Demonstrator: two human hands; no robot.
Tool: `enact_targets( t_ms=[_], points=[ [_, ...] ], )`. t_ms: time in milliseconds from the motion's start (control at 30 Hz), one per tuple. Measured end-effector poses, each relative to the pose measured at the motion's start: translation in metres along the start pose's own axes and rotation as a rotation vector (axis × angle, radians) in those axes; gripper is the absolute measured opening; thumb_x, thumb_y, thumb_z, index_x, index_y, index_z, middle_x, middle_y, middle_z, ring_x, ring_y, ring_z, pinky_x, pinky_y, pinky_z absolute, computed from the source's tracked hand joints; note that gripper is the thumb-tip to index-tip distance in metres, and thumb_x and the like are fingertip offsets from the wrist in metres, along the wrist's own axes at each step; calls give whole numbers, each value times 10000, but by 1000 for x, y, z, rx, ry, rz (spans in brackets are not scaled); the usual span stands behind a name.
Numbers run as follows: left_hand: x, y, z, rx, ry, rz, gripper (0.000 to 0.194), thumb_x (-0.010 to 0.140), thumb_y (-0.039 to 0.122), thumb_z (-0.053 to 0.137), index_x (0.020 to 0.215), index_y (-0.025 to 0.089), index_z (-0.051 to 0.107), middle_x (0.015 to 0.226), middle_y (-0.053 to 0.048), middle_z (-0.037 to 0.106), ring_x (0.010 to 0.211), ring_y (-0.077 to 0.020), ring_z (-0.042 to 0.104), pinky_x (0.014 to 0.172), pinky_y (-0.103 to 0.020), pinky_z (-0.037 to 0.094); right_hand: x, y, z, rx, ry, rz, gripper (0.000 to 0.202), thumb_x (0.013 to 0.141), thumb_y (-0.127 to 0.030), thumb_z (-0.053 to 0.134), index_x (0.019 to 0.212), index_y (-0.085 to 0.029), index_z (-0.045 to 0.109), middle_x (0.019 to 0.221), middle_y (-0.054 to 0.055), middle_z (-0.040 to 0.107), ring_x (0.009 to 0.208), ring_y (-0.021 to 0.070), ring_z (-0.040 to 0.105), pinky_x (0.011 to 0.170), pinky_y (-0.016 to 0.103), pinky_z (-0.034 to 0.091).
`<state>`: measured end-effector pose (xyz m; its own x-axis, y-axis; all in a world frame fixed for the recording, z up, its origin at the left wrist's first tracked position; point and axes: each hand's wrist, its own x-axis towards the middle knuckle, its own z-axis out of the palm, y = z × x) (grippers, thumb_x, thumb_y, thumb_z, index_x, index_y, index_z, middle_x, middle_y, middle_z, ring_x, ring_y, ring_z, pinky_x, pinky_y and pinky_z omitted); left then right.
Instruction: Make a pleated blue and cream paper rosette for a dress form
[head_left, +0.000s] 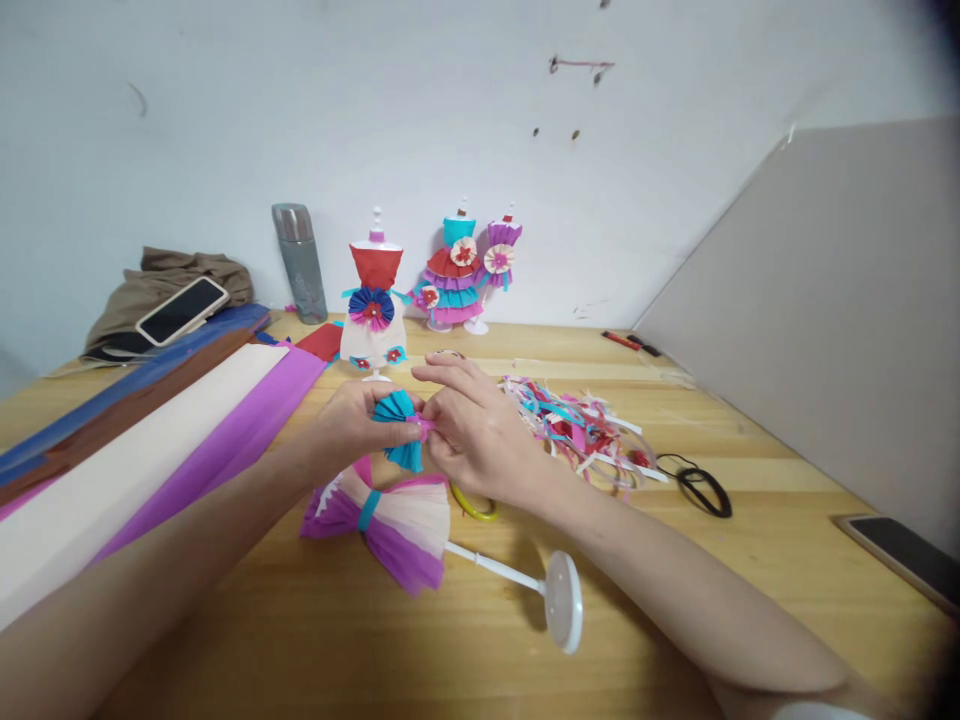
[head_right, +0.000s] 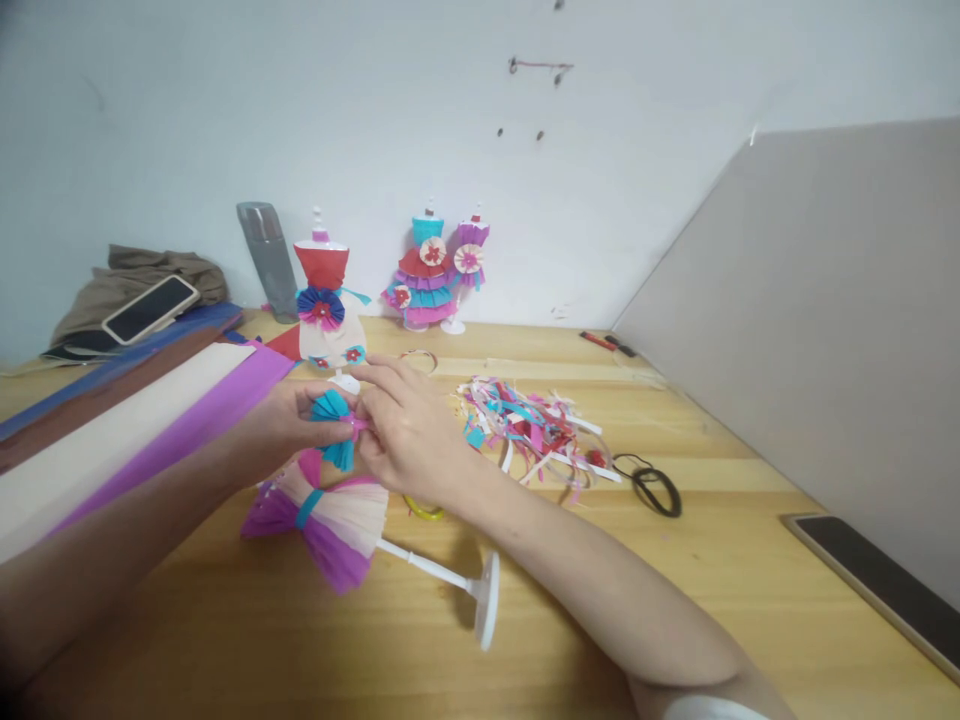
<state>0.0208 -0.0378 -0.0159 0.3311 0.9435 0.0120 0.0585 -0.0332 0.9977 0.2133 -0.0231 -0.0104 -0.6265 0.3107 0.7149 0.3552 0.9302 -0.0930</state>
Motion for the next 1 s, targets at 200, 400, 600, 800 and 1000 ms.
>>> enact_targets(
  t_ms=[200,400,600,800,1000],
  points=[
    [0,8,-2,5,-38,131,598,642,283,843,1205,232,647,1105,-58,715,1031,-226,655,885,-311,504,-1,1,4,-23,17,11,176,745,-85,485,858,-209,537,1268,163,612,1277,301,514,1020,554,457],
    [-1,7,-3,-79,-51,76,628,677,252,815,1267,210,603,944,-15,707,872,-177,648,754,-265,507,-1,1,6,-94,96,-29,166,791,-60,480,869,-185,558,1239,180,635,1261,296,530,987,510,498],
    [-5,8,2,-70,78,97,574,664,224,811,1212,205,642,915,9,705,800,-149,633,691,-235,496,-3,1,7,-89,105,-17,165,877,-112,503,997,-183,591,1233,162,646,1244,288,543,1003,518,496],
    [-3,7,2,-59,117,90,673,612,211,822,1254,197,621,1076,-35,719,945,-204,656,785,-286,530,-3,3,5,-88,98,-30,274,862,-117,540,1133,-132,577,1220,193,645,1233,299,536,996,508,501],
    [-2,4,3,-14,171,81,719,619,251,808,1302,194,589,1038,-35,722,921,-220,663,739,-303,530,-2,4,4,-123,57,-25,238,845,-123,581,1082,-136,592,1207,188,656,1204,321,559,976,514,511]
  ],
)
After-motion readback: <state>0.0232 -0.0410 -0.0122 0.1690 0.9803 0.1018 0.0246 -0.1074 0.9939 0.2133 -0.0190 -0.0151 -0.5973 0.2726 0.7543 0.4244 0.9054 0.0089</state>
